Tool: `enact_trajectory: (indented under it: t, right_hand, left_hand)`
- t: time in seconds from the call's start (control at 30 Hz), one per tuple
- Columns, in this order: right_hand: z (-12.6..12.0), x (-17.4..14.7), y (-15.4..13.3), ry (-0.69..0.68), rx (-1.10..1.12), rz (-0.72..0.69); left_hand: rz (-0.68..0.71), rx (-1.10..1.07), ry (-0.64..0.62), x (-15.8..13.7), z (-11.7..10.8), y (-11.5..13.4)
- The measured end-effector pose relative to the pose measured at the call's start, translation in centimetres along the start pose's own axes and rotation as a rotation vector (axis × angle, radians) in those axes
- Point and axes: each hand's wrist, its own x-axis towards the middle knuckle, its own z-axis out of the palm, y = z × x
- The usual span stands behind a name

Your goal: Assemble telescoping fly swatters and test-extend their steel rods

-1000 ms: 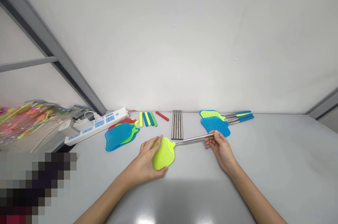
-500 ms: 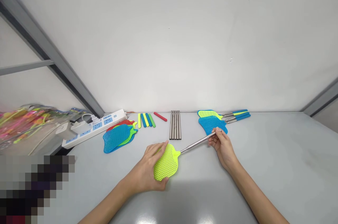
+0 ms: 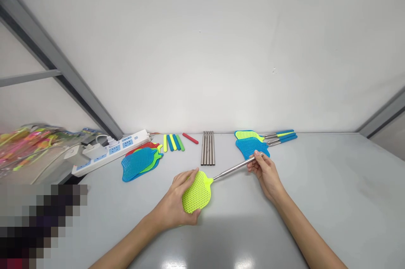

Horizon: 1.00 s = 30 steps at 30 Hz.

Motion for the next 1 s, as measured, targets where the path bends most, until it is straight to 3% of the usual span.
enact_trajectory:
  t: [0.63,1.0]
  right_hand:
    - [-0.31,0.2,-0.01,0.017,-0.043,0.044]
    - [-0.87,0.27,-0.11,-0.108,0.029,0.075]
  left_hand:
    - [0.024,0.038,-0.038,0.17,0.22,-0.12]
    - [0.078,0.051,-0.04,0.25,0.29,-0.16]
